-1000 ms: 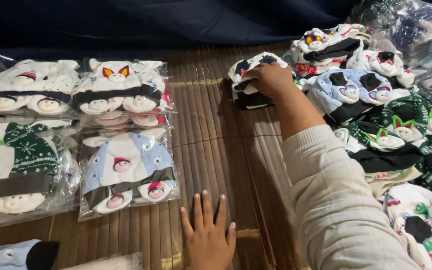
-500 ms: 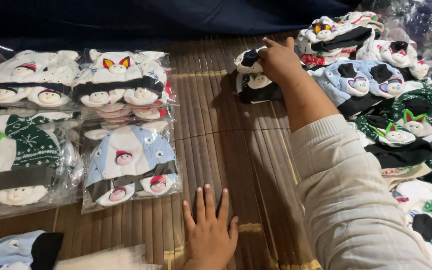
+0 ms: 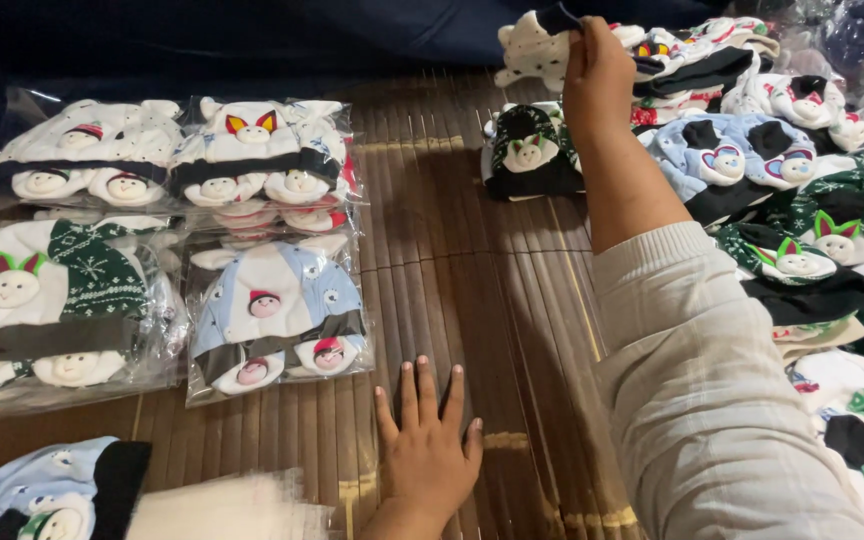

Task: Packaging baby hats and socks into clear plastic bags.

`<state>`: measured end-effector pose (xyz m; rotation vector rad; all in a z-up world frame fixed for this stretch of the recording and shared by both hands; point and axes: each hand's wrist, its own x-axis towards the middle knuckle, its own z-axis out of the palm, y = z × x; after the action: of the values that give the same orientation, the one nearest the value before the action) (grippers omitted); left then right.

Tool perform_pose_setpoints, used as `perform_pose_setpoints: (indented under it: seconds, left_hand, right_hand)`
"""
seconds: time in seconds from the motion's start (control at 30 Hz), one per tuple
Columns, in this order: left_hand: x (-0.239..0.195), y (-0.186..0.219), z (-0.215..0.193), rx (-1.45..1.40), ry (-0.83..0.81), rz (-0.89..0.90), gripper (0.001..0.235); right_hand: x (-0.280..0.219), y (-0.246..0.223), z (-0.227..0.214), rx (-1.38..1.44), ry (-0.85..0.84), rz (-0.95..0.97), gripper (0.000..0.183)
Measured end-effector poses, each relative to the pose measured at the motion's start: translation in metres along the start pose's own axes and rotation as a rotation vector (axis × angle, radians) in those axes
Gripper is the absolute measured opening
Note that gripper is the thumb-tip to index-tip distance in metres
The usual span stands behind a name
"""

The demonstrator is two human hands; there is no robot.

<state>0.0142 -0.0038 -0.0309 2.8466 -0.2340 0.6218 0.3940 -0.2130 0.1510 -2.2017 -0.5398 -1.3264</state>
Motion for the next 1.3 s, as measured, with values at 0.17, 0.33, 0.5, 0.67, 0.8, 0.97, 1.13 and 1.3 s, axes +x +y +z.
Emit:
perform_pose_setpoints:
  seconds: [0.17,0.33,0.5,0.67,0.8,0.97,1.13,1.3]
  left_hand:
    - [0.000,0.002,-0.002,-0.026,0.013,-0.004,0.072]
    - [0.001,0.002,-0.003,-0.005,-0.004,0.005,0.072]
    - [-0.002,0.001,-0.001,0.005,-0.009,0.002,0.071]
    - [-0.004,-0.001,-0.001,-0.094,0.011,-0.027,0.050]
    - [-0.006,-0.020,0.008,-0.239,0.100,-0.135,0.038]
    - [-0.009,-0.040,0.022,-0.779,0.295,-0.407,0.017]
    - [-0.008,-0.035,-0.003,-0.611,0.020,-0.358,0.012]
    - [-0.033,0.013,-0.053,-0.390,0.144,0.006,0.024]
  right_hand:
    - [0.012,-0.072,-0.031,0.059,0.044,-0.105,0.019]
    - [-0.051,-0.134,-0.061,0.158,-0.119,0.019,0.018]
    - [-0.188,-0.183,-0.096,0.252,-0.423,0.113,0.021]
    - [-0.262,-0.231,-0.162,0.087,-0.544,0.051,0.036]
    - [-0.292,-0.244,-0.192,-0.119,-0.535,0.023,0.028]
    - [-0.307,-0.278,-0.231,-0.049,-0.578,-0.057,0.028]
    - [-0.296,-0.282,-0.263,0.005,-0.706,-0.031,0.041]
    - [-0.290,-0.251,-0.271,-0.078,-0.665,-0.003,0.042]
